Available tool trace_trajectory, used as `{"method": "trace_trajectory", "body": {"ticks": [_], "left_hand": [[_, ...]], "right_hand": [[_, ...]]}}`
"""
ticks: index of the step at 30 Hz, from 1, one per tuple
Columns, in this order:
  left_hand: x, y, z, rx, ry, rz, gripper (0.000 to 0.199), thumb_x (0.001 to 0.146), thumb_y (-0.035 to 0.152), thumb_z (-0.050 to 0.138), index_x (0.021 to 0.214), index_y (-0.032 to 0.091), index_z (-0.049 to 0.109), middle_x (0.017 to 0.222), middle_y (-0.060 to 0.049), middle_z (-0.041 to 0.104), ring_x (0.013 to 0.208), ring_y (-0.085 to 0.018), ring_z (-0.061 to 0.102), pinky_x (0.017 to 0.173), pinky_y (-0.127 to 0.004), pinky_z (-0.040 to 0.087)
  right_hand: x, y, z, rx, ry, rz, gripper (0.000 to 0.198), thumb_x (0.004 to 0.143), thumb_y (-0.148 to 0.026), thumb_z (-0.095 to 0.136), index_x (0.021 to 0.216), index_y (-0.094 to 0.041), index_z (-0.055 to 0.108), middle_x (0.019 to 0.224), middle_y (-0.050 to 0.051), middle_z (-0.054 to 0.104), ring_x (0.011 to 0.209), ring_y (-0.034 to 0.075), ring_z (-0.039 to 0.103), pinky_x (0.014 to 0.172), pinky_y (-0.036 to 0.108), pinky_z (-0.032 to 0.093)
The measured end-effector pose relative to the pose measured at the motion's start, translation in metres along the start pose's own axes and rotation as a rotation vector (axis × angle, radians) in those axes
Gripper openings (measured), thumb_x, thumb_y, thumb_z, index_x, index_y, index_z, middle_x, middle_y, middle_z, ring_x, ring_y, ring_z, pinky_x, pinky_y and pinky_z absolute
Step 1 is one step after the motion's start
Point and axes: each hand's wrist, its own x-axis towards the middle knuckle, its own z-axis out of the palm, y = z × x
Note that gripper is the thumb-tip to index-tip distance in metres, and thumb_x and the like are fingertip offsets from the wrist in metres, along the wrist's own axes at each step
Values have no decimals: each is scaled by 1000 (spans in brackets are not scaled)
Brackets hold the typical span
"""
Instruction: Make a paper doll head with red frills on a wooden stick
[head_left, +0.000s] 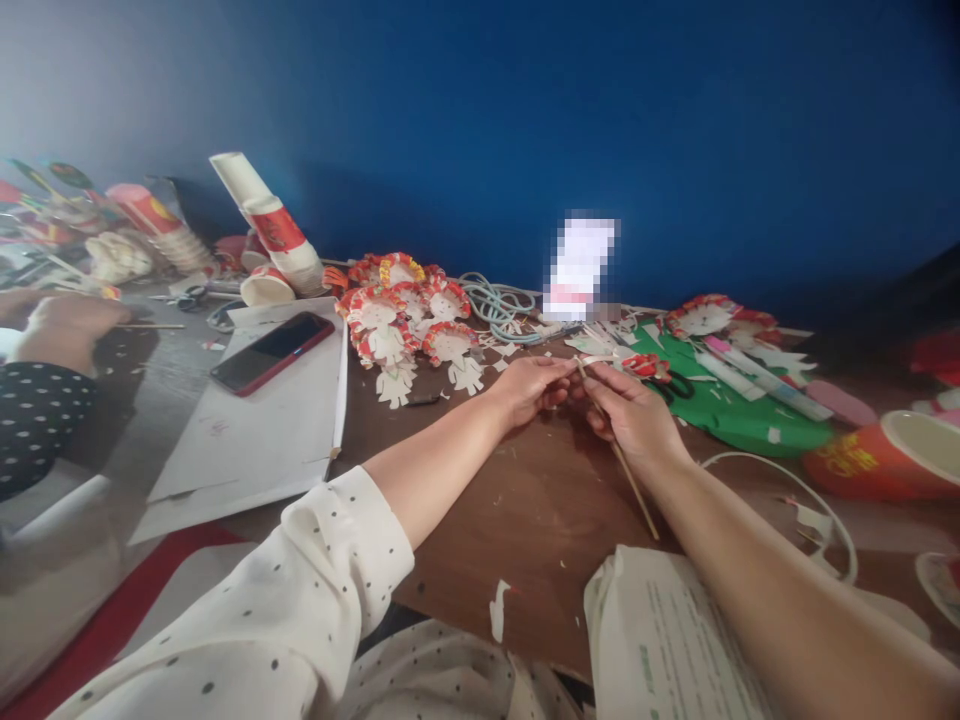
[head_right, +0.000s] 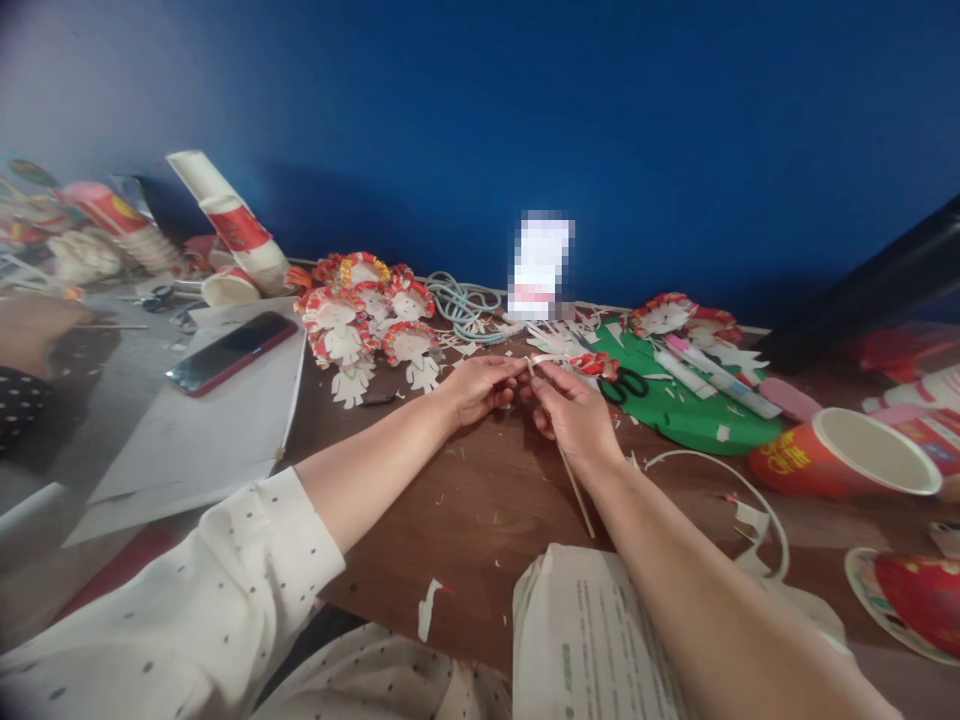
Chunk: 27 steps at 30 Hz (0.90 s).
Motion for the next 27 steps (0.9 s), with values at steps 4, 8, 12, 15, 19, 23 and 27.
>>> {"method": "trace_trajectory", "body": {"ticks": [4, 8, 12, 15, 19, 23, 27], "left_hand": [[-2, 2, 1, 17, -18, -10, 11, 82, 15, 71, 76, 8, 66, 66, -2, 64, 56, -6, 61, 50, -15, 42], [-2, 2, 0, 60, -42, -10, 15, 78, 19, 77, 80, 8, 68, 66, -1, 64, 57, -6, 61, 51, -14, 41], [0, 0, -3, 79, -88, 14, 18, 78, 23, 77, 82, 9, 67, 71, -2, 66, 60, -6, 62, 51, -15, 41], [2, -1, -5, 84, -105, 24, 18, 81, 26, 74, 81, 9, 66, 73, -3, 67, 62, -7, 63, 52, -15, 42], [1, -1, -5, 95, -88, 35, 19, 81, 26, 74, 77, 9, 64, 68, -2, 64, 57, -6, 60, 51, -15, 41], [-1, 0, -4, 101, -85, 38, 20, 78, 26, 76, 77, 10, 64, 64, -1, 64, 52, -4, 56, 50, -14, 41], [0, 1, -3, 112, -78, 36, 17, 79, 24, 75, 78, 9, 66, 63, -2, 64, 51, -4, 55, 49, -14, 40]], "right_hand": [[1, 1, -2, -30, -9, -18, 56, 65, -40, 80, 116, -18, 69, 65, -4, 60, 39, 5, 43, 33, 18, 25], [0, -1, -4, -65, -56, -36, 51, 68, -42, 78, 112, -18, 70, 65, -3, 59, 40, 5, 43, 33, 18, 25], [0, -5, -5, -83, -56, -44, 50, 68, -44, 78, 110, -18, 71, 71, -2, 62, 41, 5, 44, 34, 19, 25], [0, -5, -6, -84, -34, -41, 49, 67, -43, 78, 109, -18, 72, 69, -2, 61, 41, 5, 43, 35, 19, 25], [0, -5, -6, -81, -46, -23, 51, 66, -42, 78, 110, -18, 72, 67, -3, 59, 42, 6, 43, 35, 18, 25], [0, -7, -6, -86, -83, -18, 48, 66, -43, 78, 107, -18, 72, 68, -2, 61, 42, 5, 42, 35, 18, 24], [0, -8, -7, -112, -101, -27, 46, 67, -44, 77, 103, -17, 73, 68, -2, 61, 41, 5, 42, 35, 19, 24]]}}
